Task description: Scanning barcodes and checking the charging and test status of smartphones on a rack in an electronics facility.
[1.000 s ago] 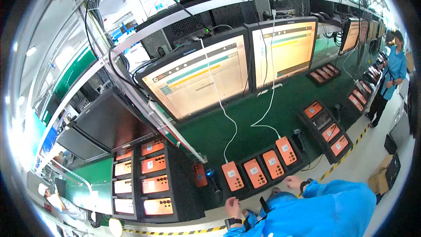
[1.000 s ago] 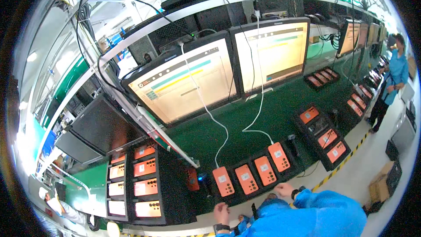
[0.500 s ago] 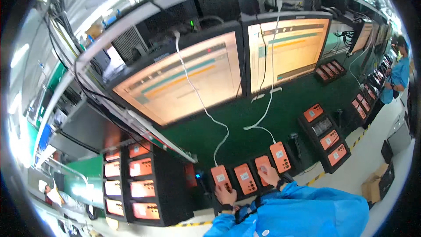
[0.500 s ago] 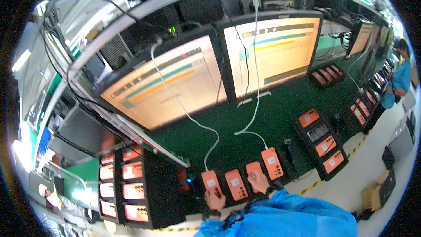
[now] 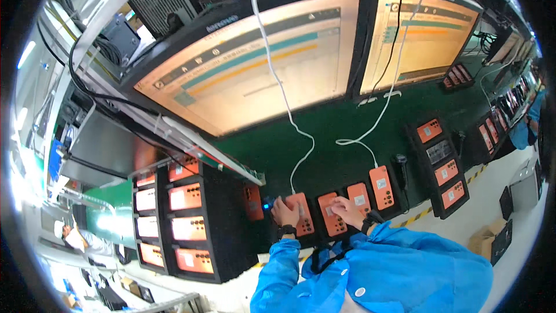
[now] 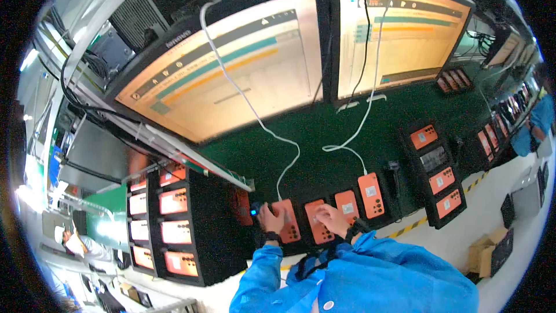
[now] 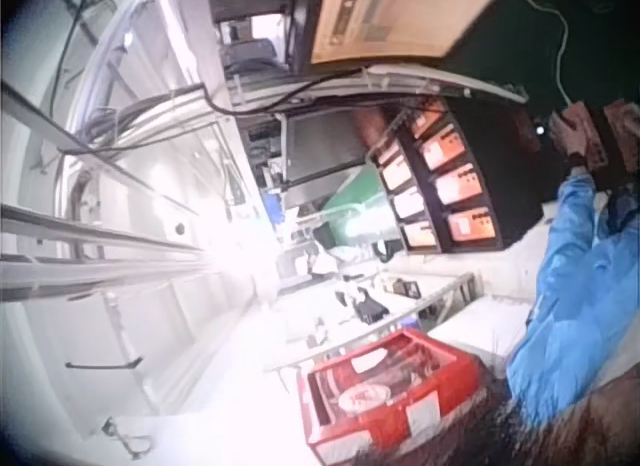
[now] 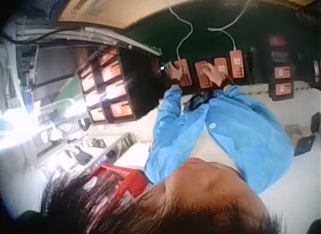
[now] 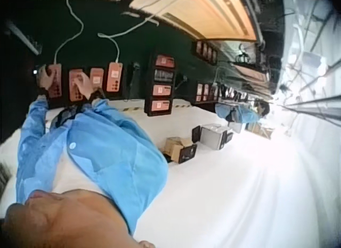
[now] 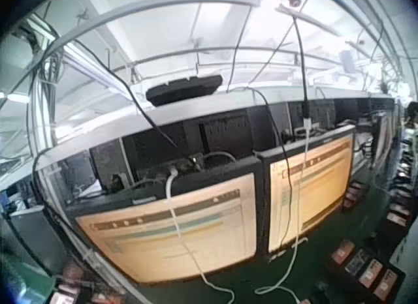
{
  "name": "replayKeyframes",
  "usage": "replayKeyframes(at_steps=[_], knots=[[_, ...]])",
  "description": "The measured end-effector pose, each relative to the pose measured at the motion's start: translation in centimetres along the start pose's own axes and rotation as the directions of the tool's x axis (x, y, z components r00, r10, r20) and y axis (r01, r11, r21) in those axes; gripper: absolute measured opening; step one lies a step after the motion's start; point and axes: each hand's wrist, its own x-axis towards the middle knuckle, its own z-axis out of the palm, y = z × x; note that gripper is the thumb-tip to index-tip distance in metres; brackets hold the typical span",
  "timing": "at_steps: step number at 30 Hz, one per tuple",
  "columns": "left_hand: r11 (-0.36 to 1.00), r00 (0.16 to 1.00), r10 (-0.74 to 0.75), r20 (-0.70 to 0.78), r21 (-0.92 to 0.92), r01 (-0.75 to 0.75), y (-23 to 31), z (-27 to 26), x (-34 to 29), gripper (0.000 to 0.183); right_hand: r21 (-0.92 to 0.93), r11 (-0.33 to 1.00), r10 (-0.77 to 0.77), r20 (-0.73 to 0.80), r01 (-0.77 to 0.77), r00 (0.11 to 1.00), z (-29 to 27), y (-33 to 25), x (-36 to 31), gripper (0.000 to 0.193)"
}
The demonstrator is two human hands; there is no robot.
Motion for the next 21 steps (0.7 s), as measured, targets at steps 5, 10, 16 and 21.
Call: replayKeyframes(at_steps=[5, 10, 16, 21], knots=[[0.999, 0.949, 0.016, 0.314, 0.029, -0.026, -1.9, 0.3, 2.9, 0.049, 0.125, 0.98, 0.165, -0.061, -0.156, 0.984, 1.7, -1.1, 0.8, 0.022], [0.827, 0.945, 0.102, 0.311, -0.554, 0.094, 2.2, -3.7, -0.2, 0.032, -0.159, 0.987, -0.055, -0.178, 0.027, 0.983, 4.8, -0.3, 4.3, 0.029], [0.779, 0.981, 0.099, 0.166, -0.626, 0.027, 4.0, -5.1, -5.3, 0.038, -0.153, 0.984, 0.104, 0.069, -0.092, 0.992, 8.7, -4.6, 5.9, 0.045], [0.775, 0.968, 0.081, 0.237, -0.626, 0.089, 3.7, -6.0, -6.7, 0.041, -0.423, 0.863, -0.345, -0.095, 0.276, 0.934, 9.7, -0.4, 5.5, 0.03]])
